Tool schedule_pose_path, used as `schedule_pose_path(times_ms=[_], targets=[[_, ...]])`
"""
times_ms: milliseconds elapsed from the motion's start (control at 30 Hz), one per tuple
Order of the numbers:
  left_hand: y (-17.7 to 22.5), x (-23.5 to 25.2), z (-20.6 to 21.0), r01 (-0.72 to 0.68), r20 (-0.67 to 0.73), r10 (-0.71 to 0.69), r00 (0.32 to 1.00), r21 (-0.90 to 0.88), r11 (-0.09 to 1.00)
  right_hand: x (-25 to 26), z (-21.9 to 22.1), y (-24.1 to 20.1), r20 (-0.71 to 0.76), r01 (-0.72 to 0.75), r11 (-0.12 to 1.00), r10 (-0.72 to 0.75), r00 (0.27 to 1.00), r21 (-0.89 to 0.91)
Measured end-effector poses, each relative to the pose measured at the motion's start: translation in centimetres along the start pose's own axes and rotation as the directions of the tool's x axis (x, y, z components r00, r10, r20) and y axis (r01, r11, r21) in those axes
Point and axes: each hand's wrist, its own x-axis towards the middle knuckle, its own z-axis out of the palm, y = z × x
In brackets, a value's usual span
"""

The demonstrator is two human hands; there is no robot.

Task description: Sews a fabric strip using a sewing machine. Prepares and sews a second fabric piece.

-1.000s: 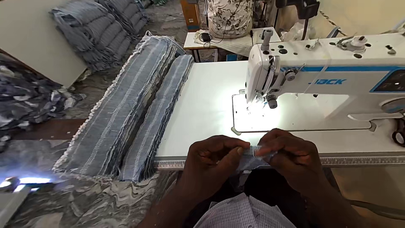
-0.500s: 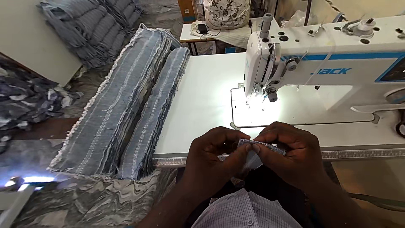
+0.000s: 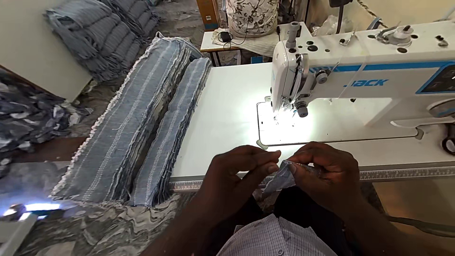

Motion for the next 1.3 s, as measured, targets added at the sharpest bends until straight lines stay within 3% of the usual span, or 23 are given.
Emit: schedule_pose_path(times_ms=[100,167,233,300,367,467,533,633,700,767,800,833,867,900,967,1033,1067,1133,1233,1300], targets=[[0.1,0.5,-0.5,-0.080,0.043,0.077,0.996,0.069,0.994,0.2,0.3,-0.2,0.058,0.024,1.000,-0.024,0.998,0.002],[0.1,0.4,-0.4,-0.134,-0.021,0.142,0.990,0.213,0.968,0.3,0.0,-0.2,0.053,0.026,1.000,-0.026,0.998,0.003],[0.0,0.3,-0.3,-0.132,-0.094,0.158,0.983,0.239,0.962,0.3,-0.6,-0.2,0.021,0.003,0.999,-0.004,1.000,0.033],[0.1,0.4,0.0,-0.065,-0.121,0.074,0.990,0.078,0.995,0.3,-0.8,-0.5,0.000,-0.017,0.996,0.017,1.000,0.092],[0.2,0.3,0.2,0.024,-0.072,-0.041,0.997,-0.226,0.974,0.5,-1.0,-1.1,0.027,-0.059,0.983,0.055,0.998,0.174],[-0.3,0.4,0.1,0.106,0.059,-0.089,0.994,-0.639,0.762,0.8,-1.2,-2.0,0.093,-0.167,0.943,0.146,0.985,0.289],[-0.2,0.6,0.0,0.153,0.111,-0.106,0.988,-0.750,0.644,0.6,-0.9,-2.1,0.093,-0.226,0.876,0.206,0.974,0.427],[0.2,0.8,0.1,0.196,0.138,-0.144,0.980,-0.797,0.571,0.3,-0.4,-1.6,0.171,-0.307,0.692,0.260,0.950,0.653],[0.6,0.6,0.5,0.167,0.085,-0.158,0.984,-0.757,0.632,0.2,0.1,-1.6,0.132,-0.324,0.642,0.329,0.935,0.695],[1.2,0.3,1.1,0.032,-0.062,-0.070,0.996,-0.479,0.877,0.2,0.9,-1.9,-0.085,-0.216,0.844,0.294,0.952,0.490],[1.6,0.2,1.3,-0.065,-0.120,0.037,0.992,-0.245,0.967,0.1,1.2,-1.8,-0.201,-0.088,0.966,0.138,0.970,0.242],[1.8,0.1,1.6,-0.151,-0.146,0.143,0.979,-0.044,0.988,0.0,1.2,-1.5,-0.229,0.064,0.998,-0.061,0.972,0.005],[2.0,0.0,1.8,-0.192,-0.148,0.206,0.967,0.105,0.976,0.0,1.1,-1.2,-0.192,0.168,0.977,-0.191,0.963,-0.131],[2.1,-0.2,1.9,-0.198,-0.145,0.226,0.963,0.184,0.963,0.1,1.0,-0.8,-0.162,0.208,0.970,-0.227,0.960,-0.128],[1.8,-0.5,2.0,-0.161,-0.136,0.174,0.975,0.107,0.981,0.4,0.5,0.4,-0.103,0.092,0.979,-0.074,0.992,0.184],[1.5,-0.6,2.2,-0.108,-0.115,0.093,0.989,-0.125,0.986,0.8,0.1,1.8,0.072,-0.138,0.798,0.119,0.990,0.587],[1.5,-0.6,2.2,-0.077,-0.104,0.057,0.993,-0.196,0.978,0.9,0.1,2.3,0.165,-0.235,0.684,0.168,0.972,0.691],[1.4,-0.4,2.2,-0.018,-0.101,-0.007,0.995,-0.247,0.969,0.9,0.3,2.7,0.251,-0.325,0.604,0.206,0.946,0.728],[1.3,0.2,1.9,-0.020,-0.157,-0.012,0.988,-0.203,0.979,0.9,0.9,1.3,0.069,-0.217,0.829,0.213,0.975,0.515],[1.5,0.5,1.7,-0.143,-0.161,0.136,0.978,-0.030,0.989,1.1,1.5,-0.2,-0.100,-0.082,0.941,0.121,0.988,0.328]])
